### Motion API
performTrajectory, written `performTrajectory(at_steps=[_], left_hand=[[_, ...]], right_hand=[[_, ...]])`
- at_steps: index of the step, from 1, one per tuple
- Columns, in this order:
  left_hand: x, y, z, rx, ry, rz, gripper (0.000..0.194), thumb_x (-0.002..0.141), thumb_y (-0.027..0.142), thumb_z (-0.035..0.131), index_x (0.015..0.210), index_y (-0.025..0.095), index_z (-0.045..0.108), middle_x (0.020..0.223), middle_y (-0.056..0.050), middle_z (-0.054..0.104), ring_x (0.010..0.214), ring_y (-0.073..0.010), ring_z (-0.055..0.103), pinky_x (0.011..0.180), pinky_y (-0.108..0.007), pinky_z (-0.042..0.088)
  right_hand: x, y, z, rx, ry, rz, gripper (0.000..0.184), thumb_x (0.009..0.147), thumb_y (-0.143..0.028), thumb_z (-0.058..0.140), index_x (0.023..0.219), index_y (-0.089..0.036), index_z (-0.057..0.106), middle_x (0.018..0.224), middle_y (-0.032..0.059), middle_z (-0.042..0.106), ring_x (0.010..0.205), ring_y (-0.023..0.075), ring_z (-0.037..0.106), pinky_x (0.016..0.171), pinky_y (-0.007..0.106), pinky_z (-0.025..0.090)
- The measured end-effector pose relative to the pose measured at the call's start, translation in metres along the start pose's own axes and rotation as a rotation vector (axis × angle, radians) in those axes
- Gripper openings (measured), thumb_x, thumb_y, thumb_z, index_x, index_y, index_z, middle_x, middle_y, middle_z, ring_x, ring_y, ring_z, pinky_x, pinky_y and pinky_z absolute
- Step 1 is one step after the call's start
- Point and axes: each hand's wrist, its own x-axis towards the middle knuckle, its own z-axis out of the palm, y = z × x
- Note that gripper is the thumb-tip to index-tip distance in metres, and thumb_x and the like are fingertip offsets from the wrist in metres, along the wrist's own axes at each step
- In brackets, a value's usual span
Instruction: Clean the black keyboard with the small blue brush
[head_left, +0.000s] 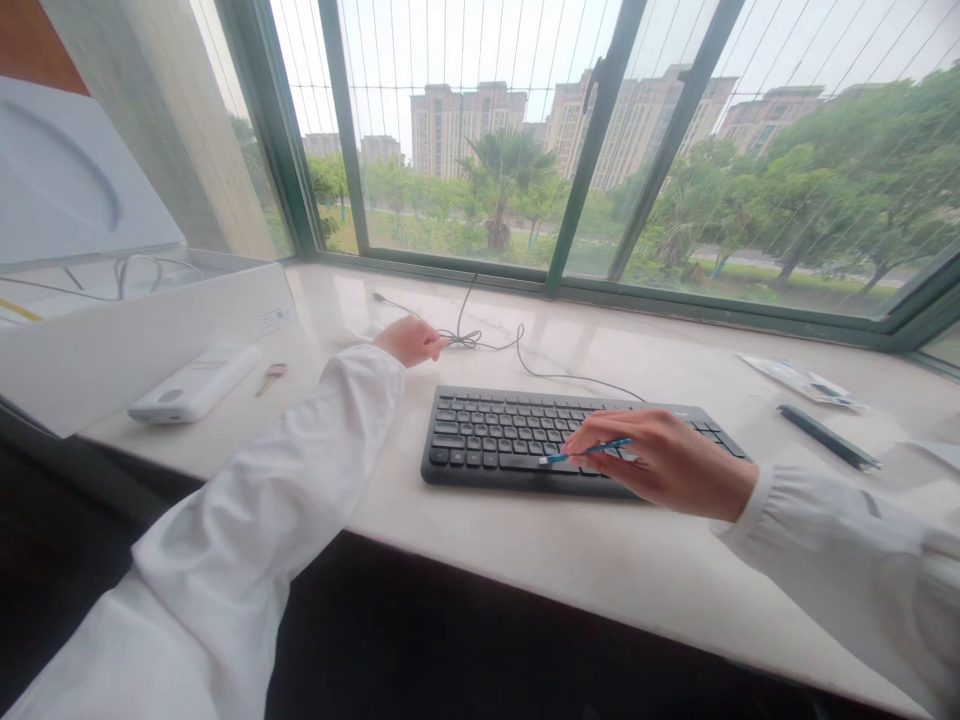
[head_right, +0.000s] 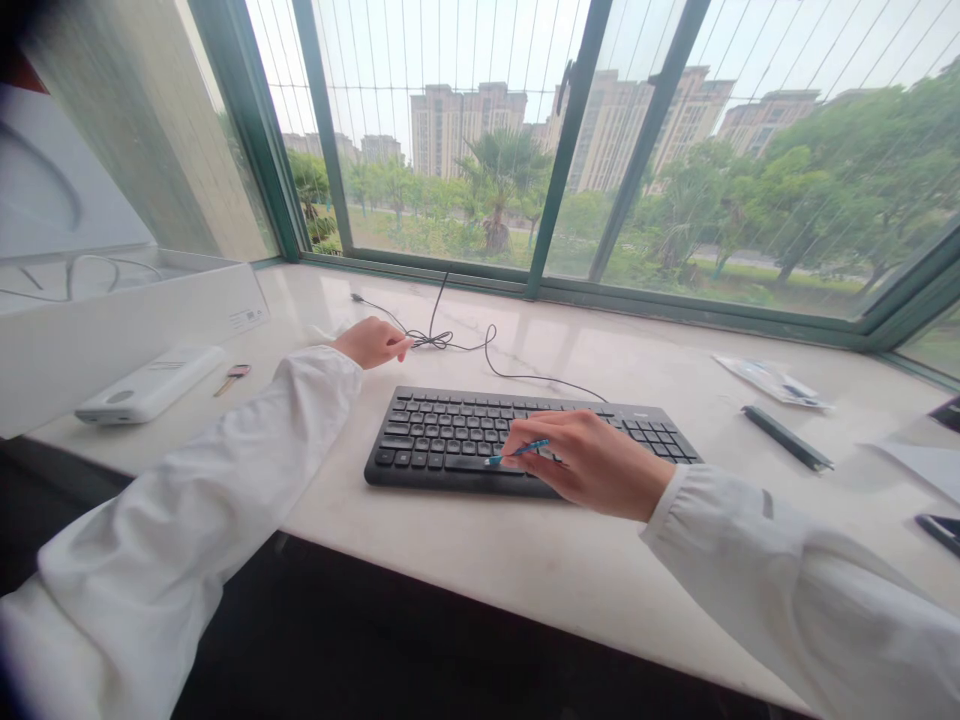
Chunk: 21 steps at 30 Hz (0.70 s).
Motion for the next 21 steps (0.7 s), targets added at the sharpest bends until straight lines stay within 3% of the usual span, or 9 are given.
performTrajectory(at_steps=[4, 7, 10, 14, 21], left_hand=[[-0.001, 0.001, 0.000, 0.004, -0.005, -0.001, 0.043, 0.087, 0.041, 0.046, 0.059, 0.021, 0.073, 0.048, -0.001, 0.058, 0.052, -0.0140, 0.052, 0.057, -0.027, 0.036], [-0.001, 0.002, -0.001, 0.012, -0.010, -0.001, 0.043, 0.088, 0.040, 0.046, 0.060, 0.021, 0.073, 0.050, -0.002, 0.060, 0.053, -0.0142, 0.053, 0.057, -0.027, 0.037], [-0.001, 0.002, -0.001, 0.020, -0.006, -0.003, 0.044, 0.088, 0.041, 0.046, 0.062, 0.021, 0.074, 0.051, -0.002, 0.061, 0.054, -0.0145, 0.053, 0.057, -0.027, 0.037], [-0.001, 0.002, 0.000, 0.021, 0.001, 0.008, 0.044, 0.088, 0.041, 0.046, 0.062, 0.020, 0.075, 0.053, -0.002, 0.061, 0.056, -0.0147, 0.053, 0.058, -0.027, 0.037], [0.000, 0.003, -0.002, 0.013, -0.006, 0.024, 0.042, 0.088, 0.040, 0.048, 0.061, 0.021, 0.074, 0.053, -0.002, 0.061, 0.057, -0.0154, 0.055, 0.060, -0.028, 0.038]], right_hand=[[0.021, -0.009, -0.001, 0.069, 0.125, 0.161, 0.028, 0.093, -0.046, 0.055, 0.088, -0.022, 0.069, 0.087, 0.0044, 0.076, 0.079, 0.0189, 0.072, 0.072, 0.027, 0.051], [0.049, -0.019, 0.008, 0.242, 0.170, 0.201, 0.028, 0.089, -0.047, 0.060, 0.084, -0.020, 0.066, 0.080, 0.0039, 0.075, 0.075, 0.0186, 0.072, 0.069, 0.026, 0.052], [0.080, -0.030, 0.023, 0.401, 0.160, 0.160, 0.023, 0.088, -0.042, 0.063, 0.084, -0.020, 0.064, 0.079, 0.0033, 0.075, 0.077, 0.0190, 0.072, 0.069, 0.027, 0.053], [0.110, -0.039, 0.043, 0.442, 0.104, 0.138, 0.017, 0.088, -0.035, 0.063, 0.081, -0.019, 0.064, 0.079, 0.0032, 0.075, 0.075, 0.0181, 0.072, 0.068, 0.027, 0.052], [0.118, -0.033, 0.064, 0.457, 0.077, 0.171, 0.019, 0.088, -0.036, 0.063, 0.081, -0.019, 0.063, 0.078, 0.0040, 0.075, 0.073, 0.0178, 0.070, 0.066, 0.027, 0.051]])
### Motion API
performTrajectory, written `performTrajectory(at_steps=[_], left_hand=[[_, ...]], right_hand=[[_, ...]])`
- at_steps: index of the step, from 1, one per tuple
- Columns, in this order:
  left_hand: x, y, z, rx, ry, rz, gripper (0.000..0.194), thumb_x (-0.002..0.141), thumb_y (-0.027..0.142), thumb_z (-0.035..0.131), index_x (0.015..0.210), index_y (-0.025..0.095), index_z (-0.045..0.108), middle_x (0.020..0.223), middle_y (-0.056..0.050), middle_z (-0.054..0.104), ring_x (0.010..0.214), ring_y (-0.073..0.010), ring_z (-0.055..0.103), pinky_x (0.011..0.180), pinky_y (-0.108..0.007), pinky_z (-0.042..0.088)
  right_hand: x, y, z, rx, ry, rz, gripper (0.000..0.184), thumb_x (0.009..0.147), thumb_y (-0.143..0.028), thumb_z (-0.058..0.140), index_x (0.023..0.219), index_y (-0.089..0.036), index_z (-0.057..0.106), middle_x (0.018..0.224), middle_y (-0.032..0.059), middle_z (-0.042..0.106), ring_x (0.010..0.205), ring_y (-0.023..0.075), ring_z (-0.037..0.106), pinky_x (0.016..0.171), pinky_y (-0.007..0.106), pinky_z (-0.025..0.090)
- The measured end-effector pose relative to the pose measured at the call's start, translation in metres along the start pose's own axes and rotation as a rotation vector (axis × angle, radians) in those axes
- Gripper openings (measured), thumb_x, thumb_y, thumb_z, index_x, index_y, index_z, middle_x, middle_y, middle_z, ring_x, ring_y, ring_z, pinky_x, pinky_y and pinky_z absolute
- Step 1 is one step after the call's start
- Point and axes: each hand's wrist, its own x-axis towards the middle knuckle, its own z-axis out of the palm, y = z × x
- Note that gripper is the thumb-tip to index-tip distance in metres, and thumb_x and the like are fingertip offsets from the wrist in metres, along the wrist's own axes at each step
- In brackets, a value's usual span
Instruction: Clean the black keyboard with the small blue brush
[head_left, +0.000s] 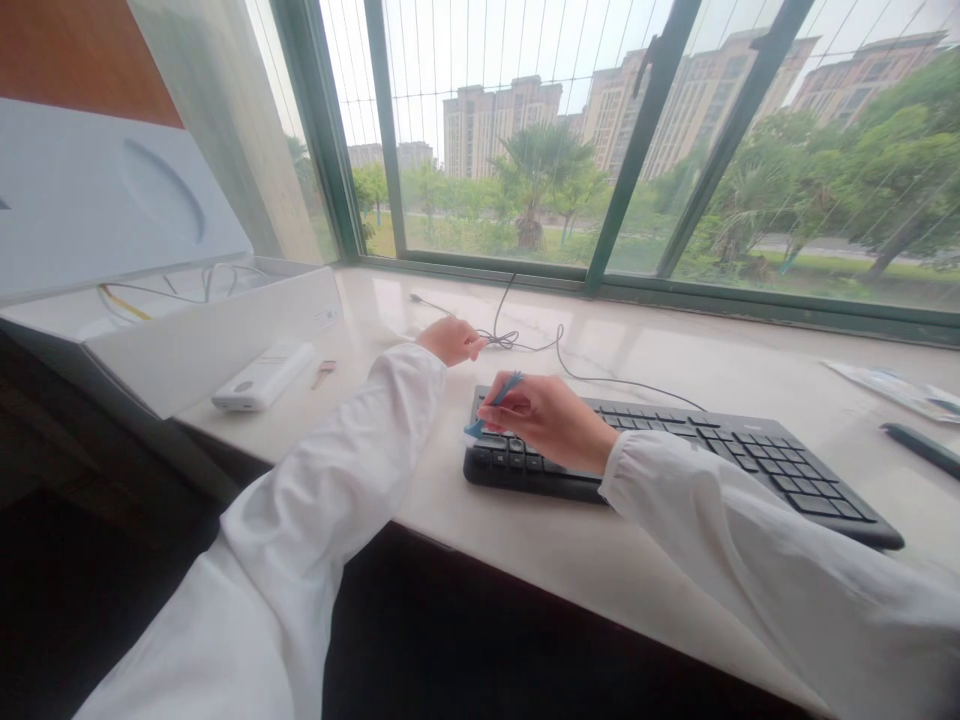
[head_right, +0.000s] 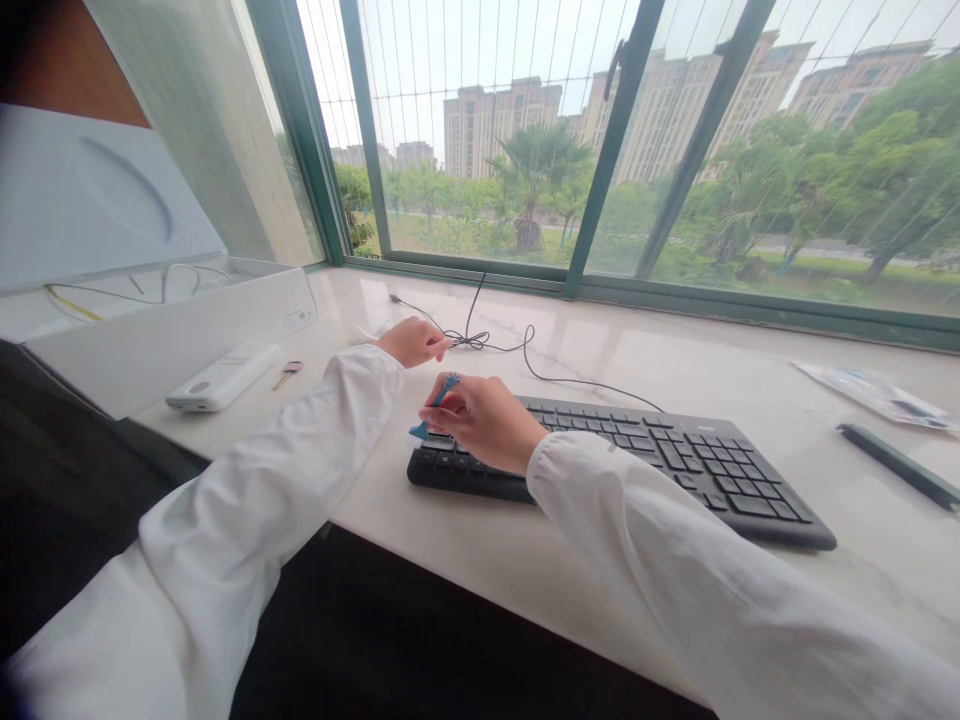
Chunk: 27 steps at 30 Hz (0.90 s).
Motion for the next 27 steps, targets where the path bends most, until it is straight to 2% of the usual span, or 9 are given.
performTrajectory(at_steps=[6, 13, 23, 27], left_hand=[[0.000, 0.000, -0.001, -0.002, 0.004, -0.006, 0.041, 0.088, 0.040, 0.049, 0.061, 0.021, 0.074, 0.051, -0.002, 0.060, 0.056, -0.0160, 0.056, 0.061, -0.028, 0.040], [0.000, -0.001, 0.000, 0.001, 0.002, -0.006, 0.042, 0.088, 0.040, 0.049, 0.061, 0.021, 0.074, 0.050, -0.002, 0.059, 0.057, -0.0162, 0.056, 0.061, -0.028, 0.040], [0.000, -0.001, 0.000, 0.001, -0.009, -0.016, 0.043, 0.089, 0.041, 0.048, 0.062, 0.021, 0.074, 0.050, -0.002, 0.058, 0.054, -0.0153, 0.053, 0.060, -0.028, 0.038], [0.000, 0.000, 0.000, 0.005, -0.013, -0.019, 0.043, 0.088, 0.041, 0.048, 0.063, 0.020, 0.075, 0.050, -0.002, 0.058, 0.054, -0.0153, 0.053, 0.059, -0.028, 0.037]], right_hand=[[-0.005, 0.005, -0.001, -0.067, 0.000, 0.018, 0.021, 0.089, -0.037, 0.062, 0.080, -0.018, 0.066, 0.075, 0.0034, 0.075, 0.068, 0.0162, 0.068, 0.062, 0.025, 0.048], [-0.017, -0.002, -0.005, -0.151, -0.003, -0.107, 0.015, 0.091, -0.033, 0.060, 0.086, -0.021, 0.065, 0.078, 0.0000, 0.076, 0.069, 0.0139, 0.069, 0.064, 0.022, 0.044], [-0.023, 0.001, -0.012, -0.221, -0.021, -0.136, 0.018, 0.093, -0.037, 0.059, 0.090, -0.021, 0.066, 0.079, 0.0000, 0.076, 0.071, 0.0141, 0.069, 0.064, 0.022, 0.044], [-0.025, 0.001, -0.016, -0.266, -0.024, -0.141, 0.019, 0.093, -0.038, 0.058, 0.089, -0.021, 0.067, 0.077, -0.0011, 0.075, 0.066, 0.0126, 0.067, 0.062, 0.021, 0.043]])
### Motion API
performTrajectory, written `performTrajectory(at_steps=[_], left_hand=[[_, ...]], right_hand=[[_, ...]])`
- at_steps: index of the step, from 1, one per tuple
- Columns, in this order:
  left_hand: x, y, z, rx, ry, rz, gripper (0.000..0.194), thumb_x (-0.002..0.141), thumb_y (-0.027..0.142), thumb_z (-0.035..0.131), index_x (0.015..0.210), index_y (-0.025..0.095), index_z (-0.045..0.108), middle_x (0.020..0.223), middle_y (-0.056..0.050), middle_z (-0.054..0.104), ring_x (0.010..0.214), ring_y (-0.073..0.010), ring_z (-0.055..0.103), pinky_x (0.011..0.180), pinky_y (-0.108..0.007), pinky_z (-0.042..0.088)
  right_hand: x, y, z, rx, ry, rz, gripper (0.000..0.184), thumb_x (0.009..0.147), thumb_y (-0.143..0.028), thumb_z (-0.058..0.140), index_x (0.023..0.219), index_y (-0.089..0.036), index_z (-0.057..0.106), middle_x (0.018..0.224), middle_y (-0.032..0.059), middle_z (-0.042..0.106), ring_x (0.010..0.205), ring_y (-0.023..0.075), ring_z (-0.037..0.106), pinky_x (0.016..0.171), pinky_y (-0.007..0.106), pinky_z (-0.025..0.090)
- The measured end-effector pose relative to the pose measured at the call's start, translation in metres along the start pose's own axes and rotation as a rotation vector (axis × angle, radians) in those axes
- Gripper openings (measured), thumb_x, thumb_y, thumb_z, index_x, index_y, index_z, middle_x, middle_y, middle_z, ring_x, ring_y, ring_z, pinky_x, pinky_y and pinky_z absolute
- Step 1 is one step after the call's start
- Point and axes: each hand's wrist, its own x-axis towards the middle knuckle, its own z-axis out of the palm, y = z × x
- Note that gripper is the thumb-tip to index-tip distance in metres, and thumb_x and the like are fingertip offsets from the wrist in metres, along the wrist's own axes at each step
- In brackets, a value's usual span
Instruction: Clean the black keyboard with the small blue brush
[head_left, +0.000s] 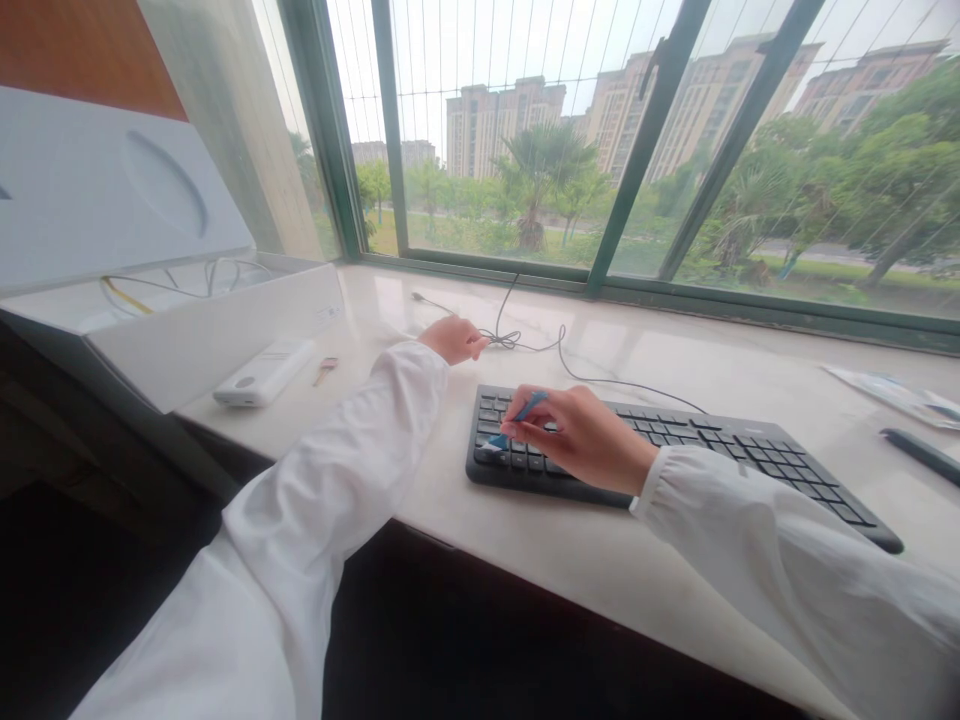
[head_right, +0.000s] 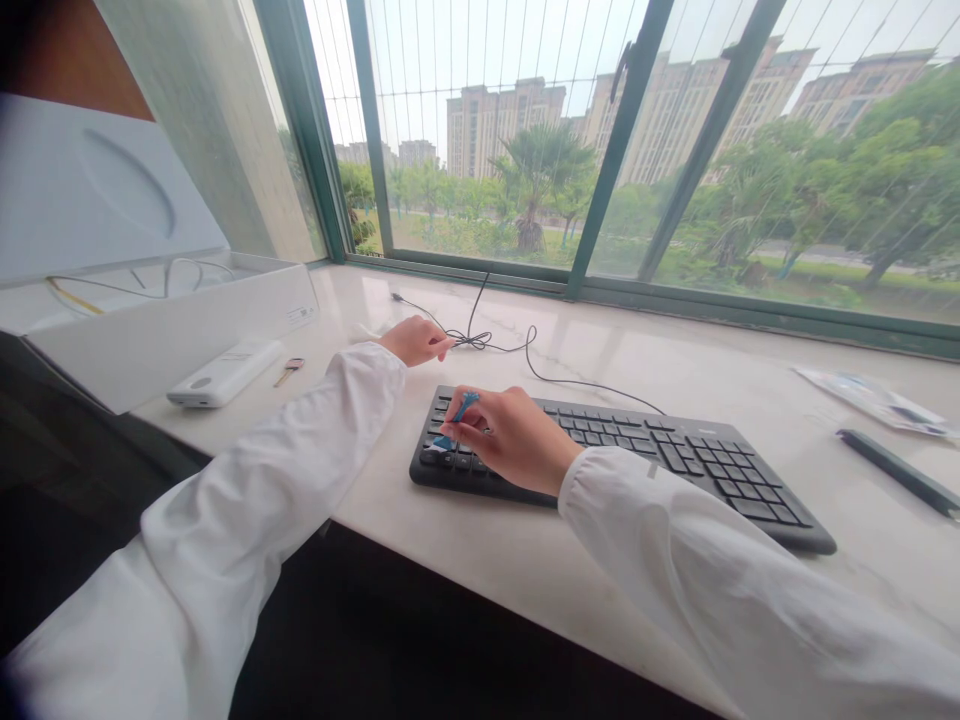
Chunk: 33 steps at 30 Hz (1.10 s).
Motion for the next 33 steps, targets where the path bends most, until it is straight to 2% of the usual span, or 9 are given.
performTrajectory(at_steps=[4, 9, 15, 19, 22, 29, 33], left_hand=[[0.000, 0.000, 0.000, 0.005, -0.007, 0.001, 0.042, 0.089, 0.039, 0.048, 0.064, 0.020, 0.075, 0.051, -0.002, 0.058, 0.055, -0.0146, 0.052, 0.058, -0.027, 0.036], [0.001, 0.000, -0.001, 0.012, -0.010, 0.006, 0.043, 0.089, 0.039, 0.047, 0.063, 0.020, 0.075, 0.051, -0.002, 0.058, 0.055, -0.0145, 0.052, 0.058, -0.027, 0.035], [0.000, 0.000, 0.000, 0.010, -0.010, 0.001, 0.043, 0.089, 0.039, 0.047, 0.063, 0.021, 0.075, 0.051, -0.002, 0.059, 0.056, -0.0148, 0.054, 0.058, -0.027, 0.035], [0.000, -0.001, 0.001, 0.005, -0.013, -0.008, 0.043, 0.089, 0.040, 0.047, 0.063, 0.021, 0.075, 0.052, -0.002, 0.060, 0.056, -0.0151, 0.054, 0.058, -0.028, 0.035], [0.000, -0.001, 0.001, 0.000, -0.010, 0.000, 0.043, 0.089, 0.040, 0.046, 0.063, 0.020, 0.075, 0.053, -0.002, 0.061, 0.057, -0.0150, 0.054, 0.058, -0.028, 0.035], [0.001, -0.002, 0.001, -0.009, -0.004, 0.013, 0.043, 0.088, 0.040, 0.047, 0.060, 0.021, 0.073, 0.051, -0.001, 0.060, 0.055, -0.0146, 0.053, 0.057, -0.027, 0.035], [0.002, -0.003, 0.002, -0.012, -0.008, 0.012, 0.042, 0.087, 0.041, 0.047, 0.061, 0.021, 0.073, 0.051, -0.001, 0.060, 0.056, -0.0151, 0.053, 0.058, -0.028, 0.035]], right_hand=[[-0.001, -0.001, -0.001, -0.014, 0.006, 0.058, 0.019, 0.093, -0.038, 0.058, 0.087, -0.021, 0.065, 0.073, -0.0017, 0.074, 0.061, 0.0122, 0.066, 0.059, 0.021, 0.042], [-0.002, 0.002, 0.001, 0.050, 0.012, 0.153, 0.021, 0.093, -0.039, 0.057, 0.086, -0.021, 0.063, 0.075, -0.0011, 0.075, 0.068, 0.0135, 0.070, 0.061, 0.021, 0.045], [-0.007, 0.004, 0.000, -0.029, 0.016, 0.015, 0.025, 0.096, -0.039, 0.054, 0.083, -0.021, 0.065, 0.077, -0.0005, 0.075, 0.067, 0.0133, 0.069, 0.064, 0.023, 0.046], [-0.013, 0.005, 0.001, -0.076, 0.020, -0.128, 0.017, 0.097, -0.034, 0.053, 0.093, -0.021, 0.063, 0.085, 0.0005, 0.076, 0.073, 0.0141, 0.071, 0.066, 0.023, 0.047], [-0.015, 0.005, 0.002, -0.060, 0.022, -0.185, 0.012, 0.096, -0.030, 0.054, 0.096, -0.021, 0.061, 0.089, 0.0004, 0.076, 0.078, 0.0134, 0.072, 0.069, 0.021, 0.048], [-0.012, 0.002, 0.001, -0.084, 0.006, -0.187, 0.010, 0.097, -0.028, 0.053, 0.096, -0.021, 0.060, 0.087, 0.0010, 0.076, 0.074, 0.0145, 0.071, 0.068, 0.023, 0.047], [-0.003, 0.000, 0.001, -0.068, 0.045, -0.120, 0.010, 0.096, -0.028, 0.054, 0.093, -0.021, 0.060, 0.077, -0.0005, 0.075, 0.067, 0.0140, 0.069, 0.063, 0.023, 0.045]])
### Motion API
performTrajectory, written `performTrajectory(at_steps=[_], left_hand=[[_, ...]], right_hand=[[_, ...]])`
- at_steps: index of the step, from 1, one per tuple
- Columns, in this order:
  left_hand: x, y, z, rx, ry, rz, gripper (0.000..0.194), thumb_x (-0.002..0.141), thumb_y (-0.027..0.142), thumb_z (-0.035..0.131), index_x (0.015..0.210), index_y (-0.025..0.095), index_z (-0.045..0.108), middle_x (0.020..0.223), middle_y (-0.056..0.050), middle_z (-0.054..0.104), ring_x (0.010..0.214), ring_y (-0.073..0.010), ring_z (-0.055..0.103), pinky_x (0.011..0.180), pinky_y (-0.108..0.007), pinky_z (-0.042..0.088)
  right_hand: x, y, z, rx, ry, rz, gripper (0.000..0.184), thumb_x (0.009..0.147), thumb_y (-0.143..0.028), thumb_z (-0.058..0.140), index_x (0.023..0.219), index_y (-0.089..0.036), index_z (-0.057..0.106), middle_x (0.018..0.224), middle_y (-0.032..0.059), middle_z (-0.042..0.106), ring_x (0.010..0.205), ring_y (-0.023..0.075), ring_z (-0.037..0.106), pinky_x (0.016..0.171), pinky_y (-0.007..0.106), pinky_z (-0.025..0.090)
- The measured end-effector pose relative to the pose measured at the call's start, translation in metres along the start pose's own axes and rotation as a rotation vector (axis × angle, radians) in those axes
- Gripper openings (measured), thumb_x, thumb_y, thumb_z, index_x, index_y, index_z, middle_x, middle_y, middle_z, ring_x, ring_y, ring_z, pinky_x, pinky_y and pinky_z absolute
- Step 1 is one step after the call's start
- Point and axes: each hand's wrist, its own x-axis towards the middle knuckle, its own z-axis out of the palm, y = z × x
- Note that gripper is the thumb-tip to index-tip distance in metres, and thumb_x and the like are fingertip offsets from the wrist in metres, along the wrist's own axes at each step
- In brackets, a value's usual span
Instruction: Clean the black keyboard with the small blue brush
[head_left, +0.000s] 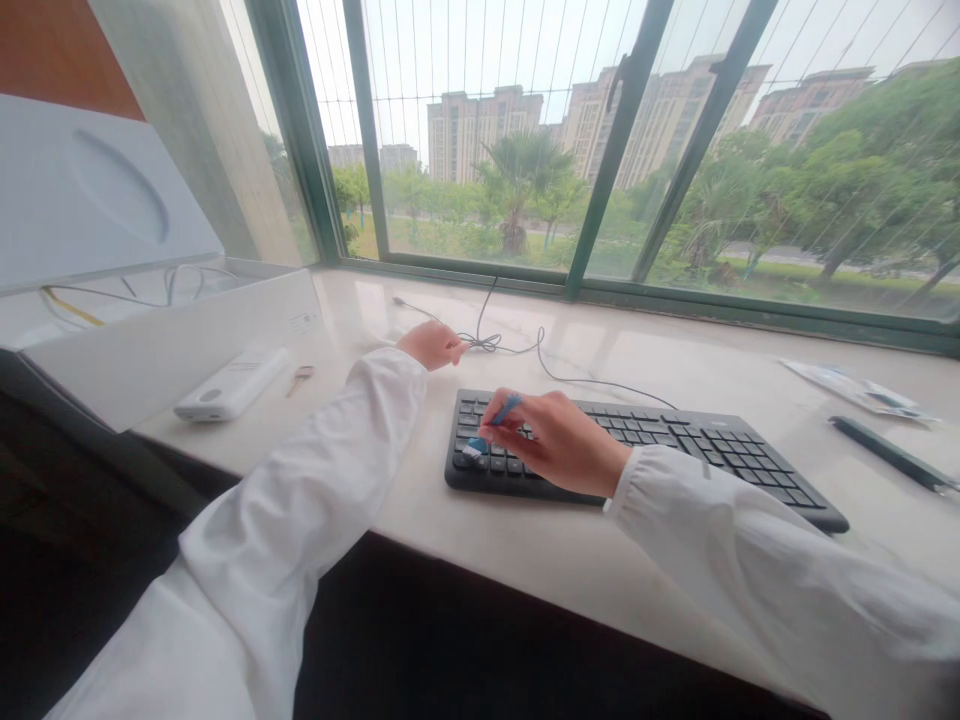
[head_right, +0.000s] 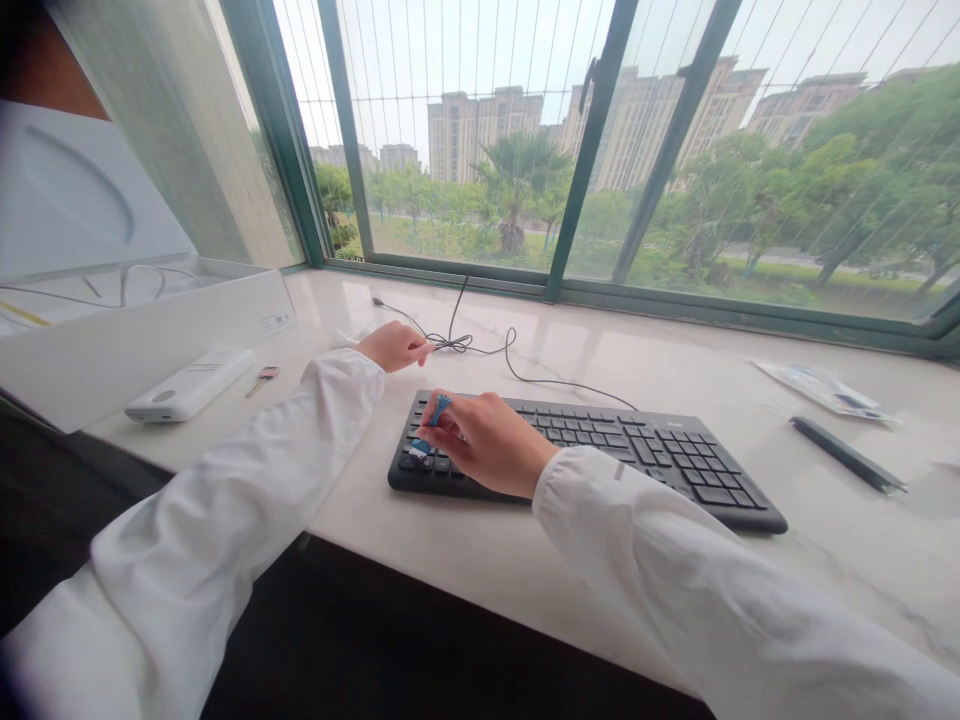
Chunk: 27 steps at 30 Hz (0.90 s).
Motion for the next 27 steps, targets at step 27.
performTrajectory(at_steps=[27], left_hand=[[-0.001, 0.009, -0.003, -0.001, 0.013, -0.003, 0.043, 0.088, 0.041, 0.048, 0.062, 0.020, 0.075, 0.048, -0.001, 0.058, 0.051, -0.0143, 0.051, 0.056, -0.027, 0.036]], right_hand=[[0.002, 0.001, 0.002, 0.078, -0.001, 0.022, 0.010, 0.095, -0.026, 0.056, 0.091, -0.021, 0.063, 0.082, 0.0005, 0.077, 0.075, 0.0155, 0.073, 0.069, 0.023, 0.048]])
